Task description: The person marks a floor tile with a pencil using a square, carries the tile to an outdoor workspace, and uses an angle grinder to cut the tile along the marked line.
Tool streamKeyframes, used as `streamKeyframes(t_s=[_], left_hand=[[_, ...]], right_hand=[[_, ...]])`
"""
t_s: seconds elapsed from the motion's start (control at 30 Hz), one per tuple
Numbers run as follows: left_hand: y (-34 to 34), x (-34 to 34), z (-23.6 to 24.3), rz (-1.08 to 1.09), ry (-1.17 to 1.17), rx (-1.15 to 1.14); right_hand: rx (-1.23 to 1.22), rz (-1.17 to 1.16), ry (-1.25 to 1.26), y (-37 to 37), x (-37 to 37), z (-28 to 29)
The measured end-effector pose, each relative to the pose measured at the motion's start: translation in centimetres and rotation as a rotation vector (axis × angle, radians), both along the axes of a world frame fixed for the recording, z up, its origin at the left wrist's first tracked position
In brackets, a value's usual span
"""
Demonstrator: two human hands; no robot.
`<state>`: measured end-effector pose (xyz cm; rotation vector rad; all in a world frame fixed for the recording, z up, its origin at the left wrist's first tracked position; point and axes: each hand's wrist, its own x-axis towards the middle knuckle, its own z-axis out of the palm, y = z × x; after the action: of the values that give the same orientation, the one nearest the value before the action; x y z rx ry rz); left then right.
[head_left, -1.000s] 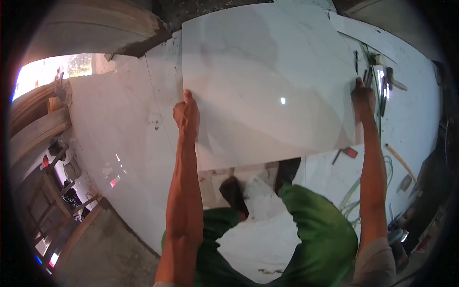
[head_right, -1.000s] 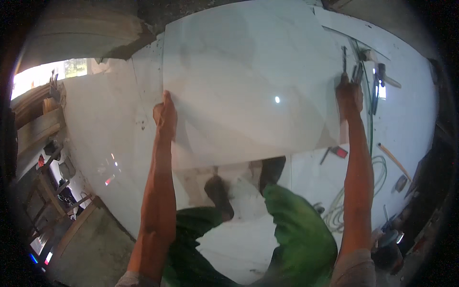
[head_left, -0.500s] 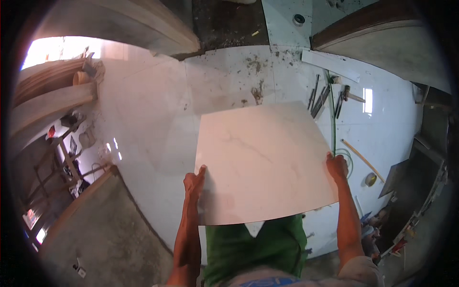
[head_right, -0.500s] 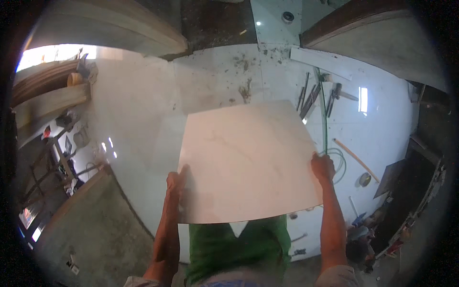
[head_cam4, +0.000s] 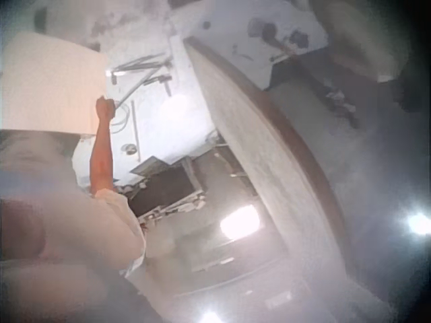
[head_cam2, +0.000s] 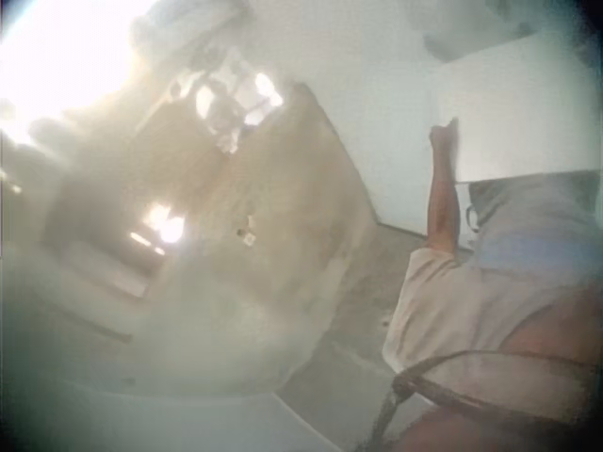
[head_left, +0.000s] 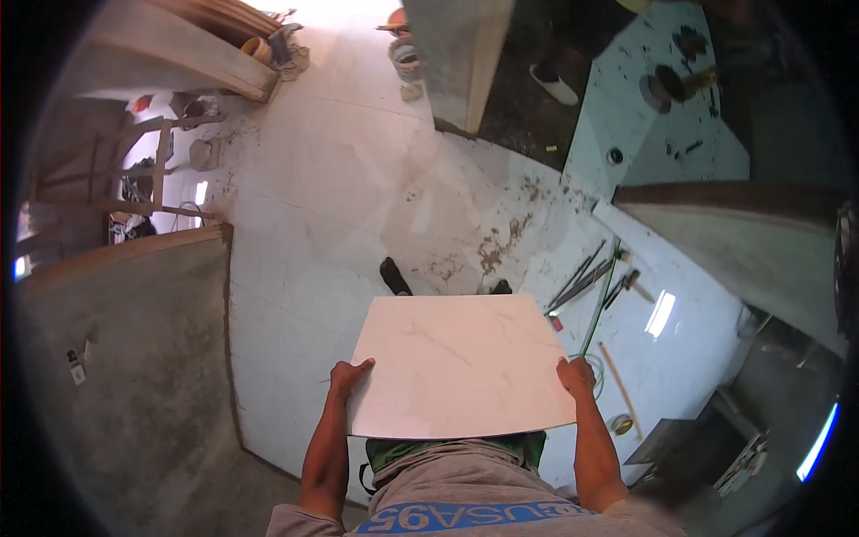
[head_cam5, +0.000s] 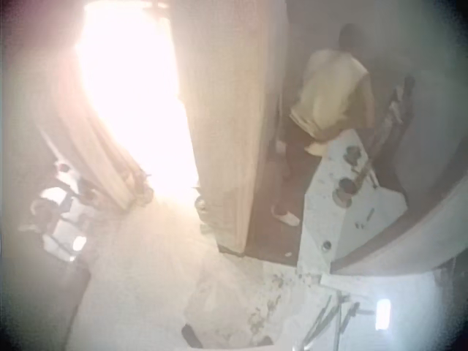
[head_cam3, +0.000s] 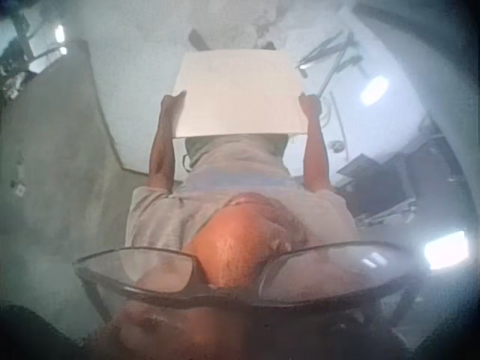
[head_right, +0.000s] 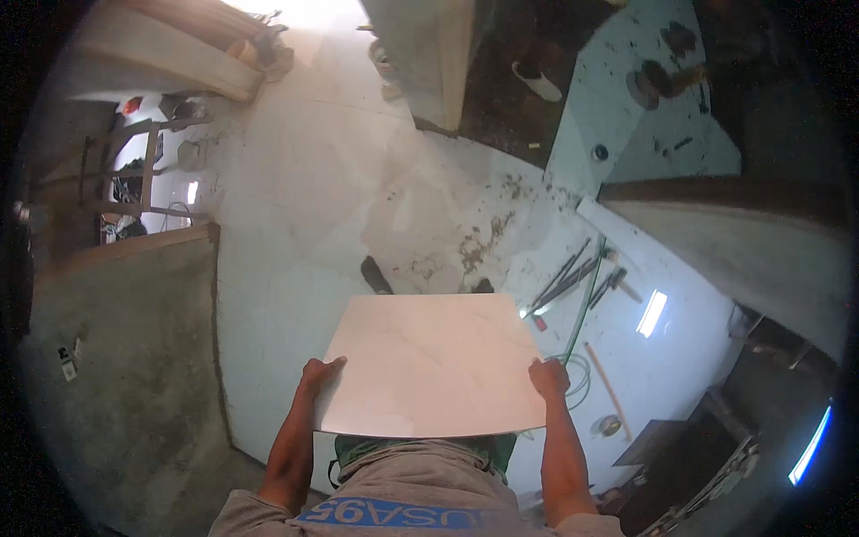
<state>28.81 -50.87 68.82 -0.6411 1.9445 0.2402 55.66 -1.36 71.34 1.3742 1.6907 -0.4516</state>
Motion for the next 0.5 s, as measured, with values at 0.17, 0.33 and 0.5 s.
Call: streamKeyframes(t_s=[0.17,0.33,0.5], left_hand=[[-6.6,-3.7,-5.0,0.104,0.038,0.068],[-11.8,-11.3,-10.2,0.195,0.005,0.184],[-14.0,-20.9,-9.9,0.188,0.002,0.255]], right_hand=[[0.050,0.117,-0.060,-2.9,-12.0,1.7],[0.133,0.193,-0.047,-6.8,-22.8,4.2],[0.182,0.193,-0.026,-10.4,-31.8,6.7]])
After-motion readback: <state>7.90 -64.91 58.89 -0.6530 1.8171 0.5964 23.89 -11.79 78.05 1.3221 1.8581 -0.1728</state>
